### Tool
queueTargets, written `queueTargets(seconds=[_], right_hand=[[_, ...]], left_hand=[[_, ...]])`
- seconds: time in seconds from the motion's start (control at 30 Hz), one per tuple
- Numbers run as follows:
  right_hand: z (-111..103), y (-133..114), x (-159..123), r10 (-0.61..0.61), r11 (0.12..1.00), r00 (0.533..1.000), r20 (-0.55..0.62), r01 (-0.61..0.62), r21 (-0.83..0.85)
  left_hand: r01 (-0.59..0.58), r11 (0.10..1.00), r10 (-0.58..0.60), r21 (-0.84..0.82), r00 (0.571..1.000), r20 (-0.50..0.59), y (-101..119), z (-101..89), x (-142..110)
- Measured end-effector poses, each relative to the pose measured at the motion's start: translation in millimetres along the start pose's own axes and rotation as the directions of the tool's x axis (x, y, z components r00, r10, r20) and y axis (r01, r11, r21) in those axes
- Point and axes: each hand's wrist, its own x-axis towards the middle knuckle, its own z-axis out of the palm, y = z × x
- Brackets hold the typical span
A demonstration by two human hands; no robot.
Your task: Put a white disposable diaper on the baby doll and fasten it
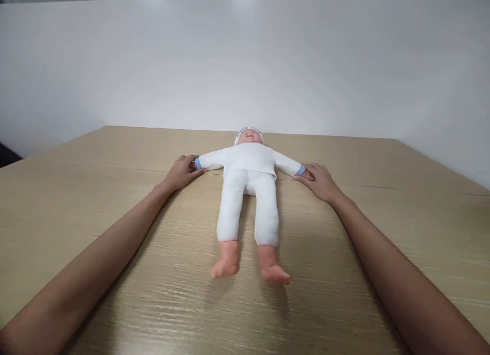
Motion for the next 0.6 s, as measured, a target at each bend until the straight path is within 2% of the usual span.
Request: queueTargets(seconds=[0.17,0.3,0.47,0.53,0.6], right_hand=[[8,2,-10,0.074,0.997,0.997,-0.03,-0.074,0.004],[9,-13,-25,0.143,0.99,0.981,-0.134,-0.143,0.007],[-4,-59,-50,0.114,0.993,0.953,-0.281,-0.101,0.059],[-12,-86,-60,0.099,0.992,0.939,-0.329,-0.069,0.102],[-23,-119,-74,0.105,0.986,0.923,-0.371,-0.048,0.157]], left_hand=[[0.087,0.996,-0.086,0.007,0.996,-0.028,4,-4.2,-12],[0.18,0.984,-0.181,-0.014,0.979,-0.095,15,-8.3,-30],[0.201,0.973,-0.223,-0.114,0.945,-0.24,48,-19.6,-57],[0.178,0.968,-0.225,-0.179,0.928,-0.298,73,-27.9,-66],[0.132,0.959,-0.216,-0.251,0.913,-0.346,108,-39.0,-79]])
